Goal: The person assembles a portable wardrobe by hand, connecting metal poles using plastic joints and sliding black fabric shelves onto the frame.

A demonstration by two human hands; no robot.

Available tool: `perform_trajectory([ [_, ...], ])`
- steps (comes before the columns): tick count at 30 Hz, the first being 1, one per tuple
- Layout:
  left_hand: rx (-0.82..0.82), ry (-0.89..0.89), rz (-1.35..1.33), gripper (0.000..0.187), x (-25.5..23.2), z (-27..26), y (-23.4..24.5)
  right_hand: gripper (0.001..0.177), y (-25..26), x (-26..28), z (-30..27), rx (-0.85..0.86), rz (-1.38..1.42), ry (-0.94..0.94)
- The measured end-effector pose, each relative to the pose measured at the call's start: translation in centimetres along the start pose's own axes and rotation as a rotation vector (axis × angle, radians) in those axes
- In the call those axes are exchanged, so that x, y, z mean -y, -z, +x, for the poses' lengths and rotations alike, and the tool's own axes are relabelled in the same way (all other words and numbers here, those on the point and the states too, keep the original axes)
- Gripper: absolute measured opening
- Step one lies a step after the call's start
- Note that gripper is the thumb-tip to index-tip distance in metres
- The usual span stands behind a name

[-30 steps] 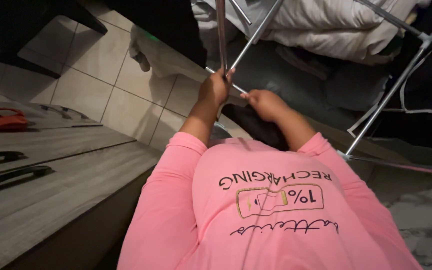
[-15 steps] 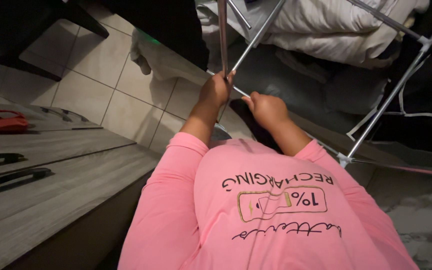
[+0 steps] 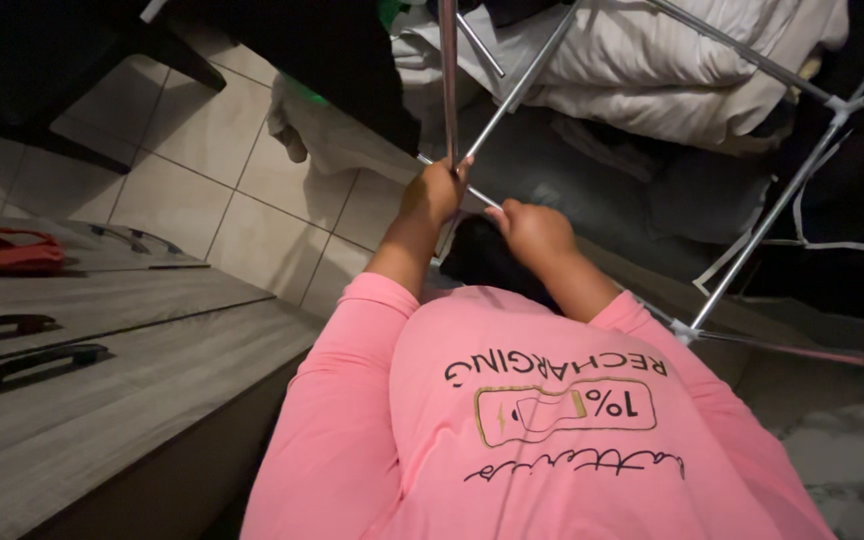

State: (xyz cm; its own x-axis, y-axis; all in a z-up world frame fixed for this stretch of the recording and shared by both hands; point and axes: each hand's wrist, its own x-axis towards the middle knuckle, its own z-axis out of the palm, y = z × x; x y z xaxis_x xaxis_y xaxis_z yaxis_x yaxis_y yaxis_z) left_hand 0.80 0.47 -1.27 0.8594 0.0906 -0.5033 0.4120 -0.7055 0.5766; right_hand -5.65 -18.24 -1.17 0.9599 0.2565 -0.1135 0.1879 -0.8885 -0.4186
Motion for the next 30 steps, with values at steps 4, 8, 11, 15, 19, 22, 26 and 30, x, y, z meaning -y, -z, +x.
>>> perform_trajectory([
  [4,0.006,-0.007,0.014,0.053,0.1,0.6,-0.4,0.04,-0.5,-0.3,-0.3,-0.217,-0.106,0.15],
  [8,0.01,-0.02,0.021,0.053,0.4,1.4,-0.6,0.04,-0.3,-0.3,-0.6,-0.241,-0.13,0.18],
  [11,0.04,0.002,0.019,0.053,0.8,1.8,-0.7,0.038,-0.1,0.0,-0.6,-0.215,-0.114,0.166],
  [15,-0.005,-0.085,-0.043,0.052,1.9,1.1,-1.9,0.035,0.0,-0.1,-0.7,-0.007,-0.075,0.035],
  [19,-0.016,-0.023,0.052,0.054,1.2,1.3,-1.7,0.033,-0.6,-2.5,1.5,0.322,0.232,-0.101],
  [22,-0.038,-0.048,-0.025,0.051,1.3,0.8,-1.6,0.038,-3.1,-4.8,3.7,0.508,0.485,-0.087],
  [26,-0.107,-0.038,-0.055,0.048,0.6,-0.3,-1.7,0.036,-5.5,-4.9,5.4,0.485,0.561,-0.091],
  [30,-0.1,-0.042,-0.038,0.045,-0.2,-0.6,-1.0,0.038,-4.1,-2.0,4.0,0.251,0.306,-0.094],
])
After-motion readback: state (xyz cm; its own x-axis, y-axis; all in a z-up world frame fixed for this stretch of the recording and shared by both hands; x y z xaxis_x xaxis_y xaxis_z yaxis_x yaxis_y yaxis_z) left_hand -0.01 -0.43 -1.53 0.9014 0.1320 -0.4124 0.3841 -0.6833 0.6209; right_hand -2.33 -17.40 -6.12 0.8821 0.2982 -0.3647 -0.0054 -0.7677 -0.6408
